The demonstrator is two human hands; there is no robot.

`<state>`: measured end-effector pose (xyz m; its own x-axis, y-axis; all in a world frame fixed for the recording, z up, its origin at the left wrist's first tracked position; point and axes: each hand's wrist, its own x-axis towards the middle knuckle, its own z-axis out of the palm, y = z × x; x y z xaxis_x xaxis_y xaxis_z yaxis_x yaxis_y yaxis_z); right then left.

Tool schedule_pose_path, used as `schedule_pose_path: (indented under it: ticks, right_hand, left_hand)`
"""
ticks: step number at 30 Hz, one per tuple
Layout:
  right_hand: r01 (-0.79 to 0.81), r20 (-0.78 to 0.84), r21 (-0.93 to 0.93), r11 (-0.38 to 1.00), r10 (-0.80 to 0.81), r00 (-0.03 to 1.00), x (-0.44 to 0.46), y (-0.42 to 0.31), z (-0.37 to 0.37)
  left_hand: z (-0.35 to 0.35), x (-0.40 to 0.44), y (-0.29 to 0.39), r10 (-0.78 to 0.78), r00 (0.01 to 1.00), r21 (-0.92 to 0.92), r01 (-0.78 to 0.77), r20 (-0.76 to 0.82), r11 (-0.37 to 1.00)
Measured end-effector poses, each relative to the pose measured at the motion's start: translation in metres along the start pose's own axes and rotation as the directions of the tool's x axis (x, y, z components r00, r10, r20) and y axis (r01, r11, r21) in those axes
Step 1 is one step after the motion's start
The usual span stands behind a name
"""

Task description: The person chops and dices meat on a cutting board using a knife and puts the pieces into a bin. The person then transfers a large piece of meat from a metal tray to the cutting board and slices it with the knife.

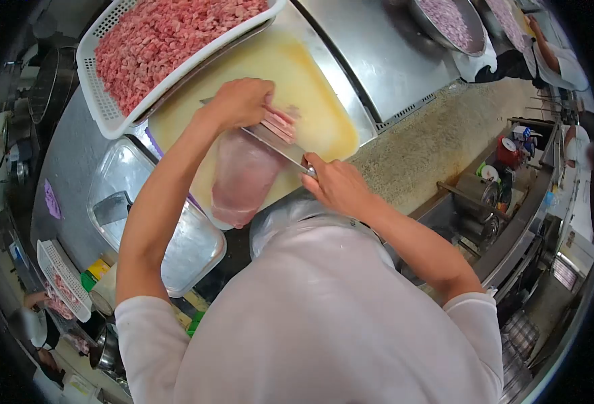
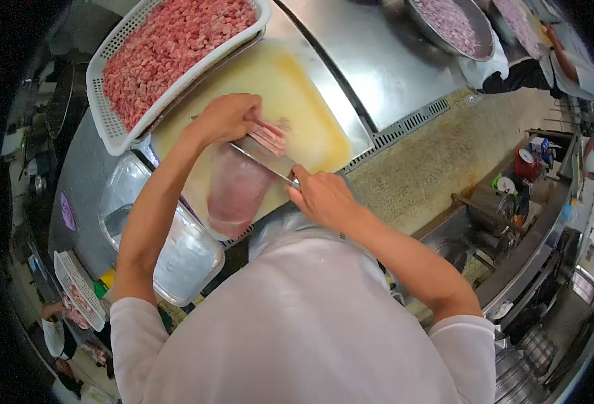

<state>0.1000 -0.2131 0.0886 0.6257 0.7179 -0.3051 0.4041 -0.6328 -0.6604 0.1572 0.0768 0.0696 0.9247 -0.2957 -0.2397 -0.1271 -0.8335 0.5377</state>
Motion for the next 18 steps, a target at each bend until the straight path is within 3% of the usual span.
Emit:
schedule_pose_path:
  ticks: [3, 6, 10, 18]
  right_hand:
    - [-0.024, 0.010, 0.008, 1.000, 0.024, 1.000, -0.026, 0.009, -0.003]
    - [-0.152, 0.081, 0.094, 0.984, 0.145, 0.986, -0.081, 0.028, -0.021]
    - [-0.292, 0.145, 0.114, 0.949, 0.275, 0.950, -0.116, 0.024, -0.036]
    - [-0.267, 0.182, 0.131, 0.955, 0.242, 0.953, -0.072, -0.014, -0.051]
  left_hand:
    - [0.021, 0.014, 0.006, 0.026, 0.998, 0.093, -0.030, 0.050, 0.995]
    - [0.006, 0.006, 0.020, -0.001, 0.999, -0.026, 0.000, -0.054, 1.000]
    - [-0.019, -0.010, 0.037, -0.013, 0.975, -0.018, 0.010, -0.220, 1.000]
    - [-0.011, -0.019, 0.058, -0.061, 0.980, 0.096, 0.080, -0.187, 0.992]
